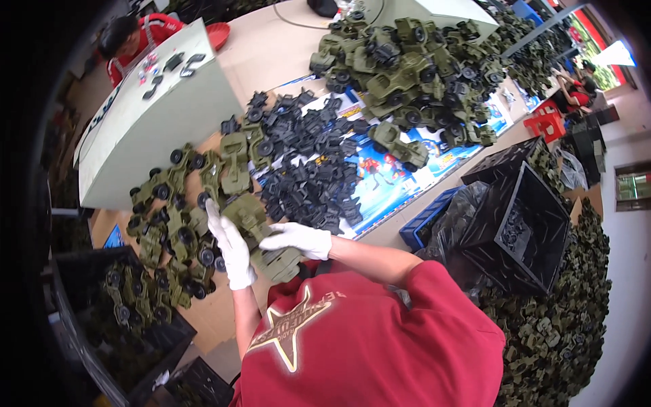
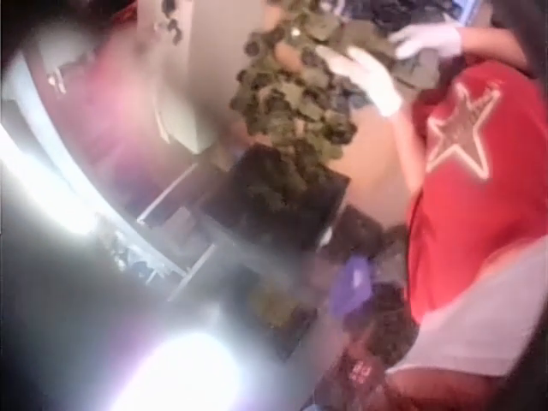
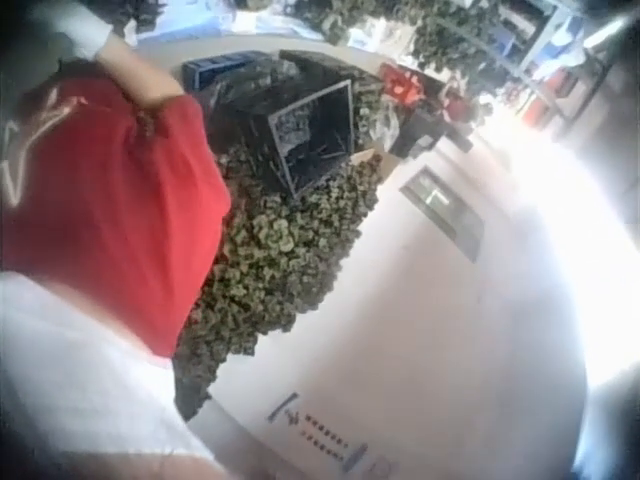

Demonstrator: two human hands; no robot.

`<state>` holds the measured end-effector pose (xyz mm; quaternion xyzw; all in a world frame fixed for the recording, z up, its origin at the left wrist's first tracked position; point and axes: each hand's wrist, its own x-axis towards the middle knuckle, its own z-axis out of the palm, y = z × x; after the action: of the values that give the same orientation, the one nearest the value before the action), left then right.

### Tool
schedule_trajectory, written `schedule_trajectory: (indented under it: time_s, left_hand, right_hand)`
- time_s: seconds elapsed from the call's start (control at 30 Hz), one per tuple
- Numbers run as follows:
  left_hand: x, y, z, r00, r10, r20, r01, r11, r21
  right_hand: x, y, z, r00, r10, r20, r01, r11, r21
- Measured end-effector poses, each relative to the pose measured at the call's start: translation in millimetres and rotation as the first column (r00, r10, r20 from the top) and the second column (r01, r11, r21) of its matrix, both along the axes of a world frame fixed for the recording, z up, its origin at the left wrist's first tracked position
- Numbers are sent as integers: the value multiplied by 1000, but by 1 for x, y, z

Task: The person assembles plastic chassis parts onto toy vehicle bodies by hand at a production workstation.

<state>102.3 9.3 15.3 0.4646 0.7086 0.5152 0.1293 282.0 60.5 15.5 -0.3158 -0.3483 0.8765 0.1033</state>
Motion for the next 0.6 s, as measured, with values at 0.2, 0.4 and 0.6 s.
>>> schedule_trajectory:
  time_s: [0.2, 0.4, 0.6]
  left_hand:
    - [-12, -42, 2, 927, 64, 370, 15, 978, -207]
    - [-40, -55, -6, 980, 196, 16, -190, 965, -181]
    - [-34, -72, -6, 781, 168, -601, -402, 872, -279]
  right_hand:
    - [87, 94, 43, 890, -407, -206, 437, 629, 643]
    - [266, 326, 145, 428, -828, -362, 901, 421, 103]
    - [151, 235, 67, 860, -502, 91, -102, 6, 995]
